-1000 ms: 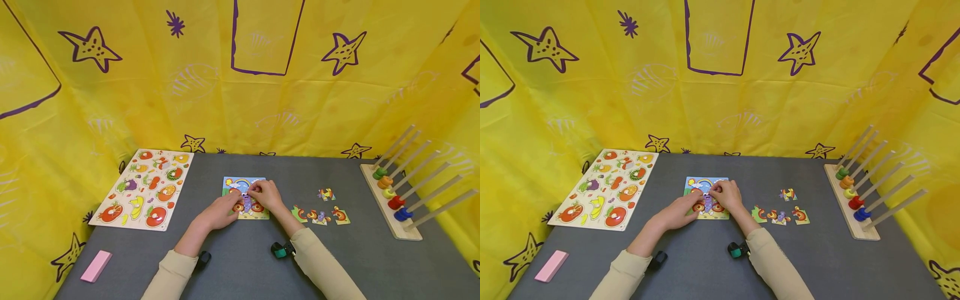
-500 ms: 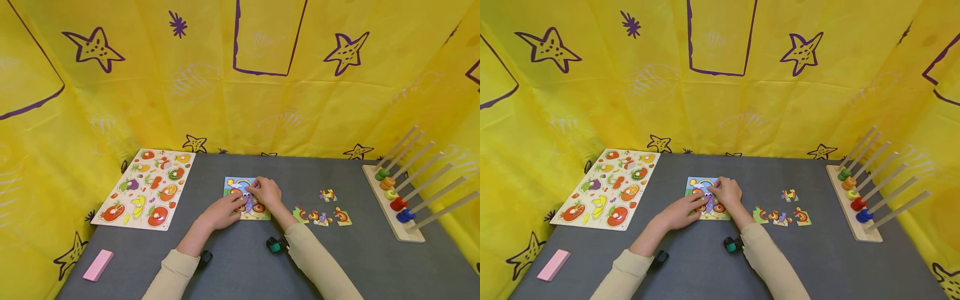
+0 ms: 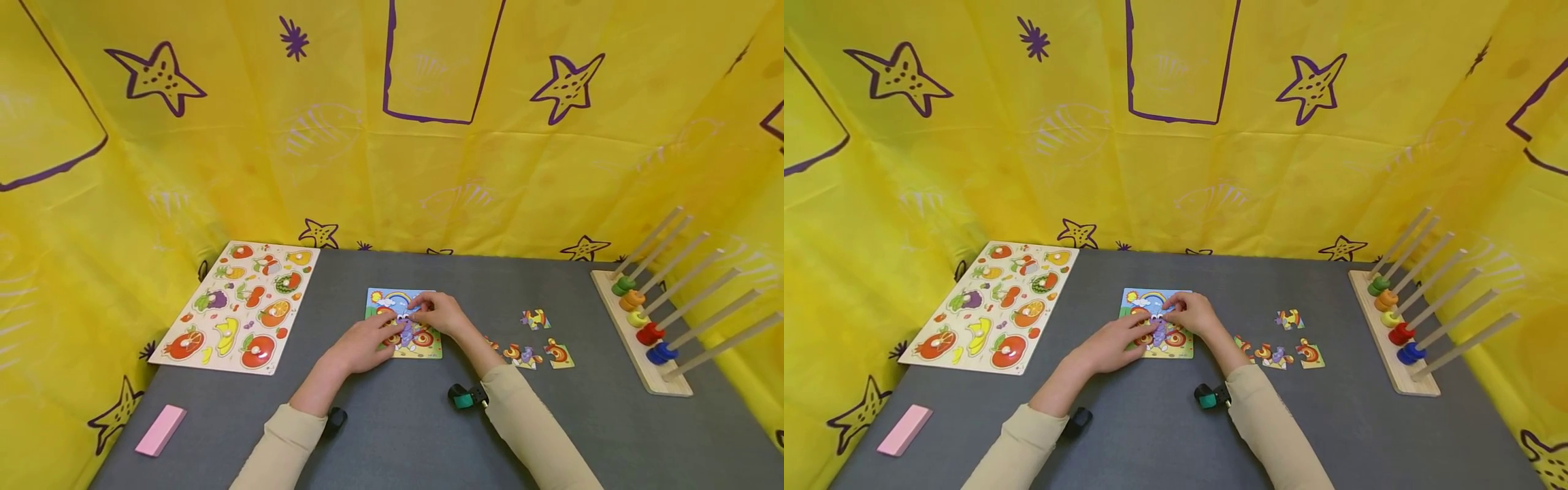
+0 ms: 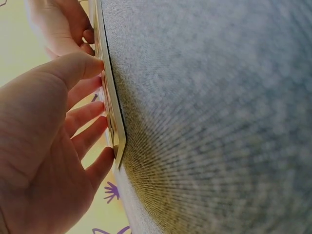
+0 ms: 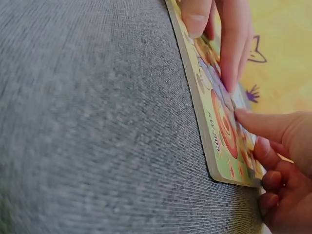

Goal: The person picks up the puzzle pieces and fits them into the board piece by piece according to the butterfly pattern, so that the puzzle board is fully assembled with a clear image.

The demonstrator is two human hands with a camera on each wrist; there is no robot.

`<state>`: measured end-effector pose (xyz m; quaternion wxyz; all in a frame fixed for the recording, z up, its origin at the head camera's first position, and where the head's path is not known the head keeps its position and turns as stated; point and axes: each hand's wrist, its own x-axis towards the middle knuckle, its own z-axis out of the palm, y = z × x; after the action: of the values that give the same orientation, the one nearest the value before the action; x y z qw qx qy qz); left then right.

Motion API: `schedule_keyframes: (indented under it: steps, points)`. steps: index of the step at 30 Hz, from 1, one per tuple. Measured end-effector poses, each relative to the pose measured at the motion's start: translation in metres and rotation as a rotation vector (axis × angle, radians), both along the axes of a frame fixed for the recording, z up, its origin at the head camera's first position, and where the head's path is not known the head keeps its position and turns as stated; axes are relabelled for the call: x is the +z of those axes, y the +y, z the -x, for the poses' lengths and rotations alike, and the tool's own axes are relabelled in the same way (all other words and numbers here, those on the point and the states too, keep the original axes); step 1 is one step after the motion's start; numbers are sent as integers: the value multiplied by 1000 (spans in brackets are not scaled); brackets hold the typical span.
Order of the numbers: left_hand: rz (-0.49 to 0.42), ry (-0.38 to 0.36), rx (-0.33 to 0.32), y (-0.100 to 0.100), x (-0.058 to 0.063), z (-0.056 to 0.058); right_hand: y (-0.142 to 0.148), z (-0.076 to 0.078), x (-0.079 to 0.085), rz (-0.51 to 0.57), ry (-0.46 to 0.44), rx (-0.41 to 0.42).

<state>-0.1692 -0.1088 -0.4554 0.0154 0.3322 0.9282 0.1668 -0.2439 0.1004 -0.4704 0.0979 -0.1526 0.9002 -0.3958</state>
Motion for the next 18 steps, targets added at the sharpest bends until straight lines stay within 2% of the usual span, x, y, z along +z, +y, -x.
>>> schedule_keyframes:
  steps: [4,9,13,18]
  points:
    - [-3,-45,15,2,1,0,1,-3,-1,24,15,0]
    - [15,-112,43,5,2,1,9,-7,-5,73,93,22]
    - [28,-121,58,7,1,2,22,-13,-7,150,109,-29]
    - [21,-122,75,7,0,1,44,-22,-7,215,70,-109]
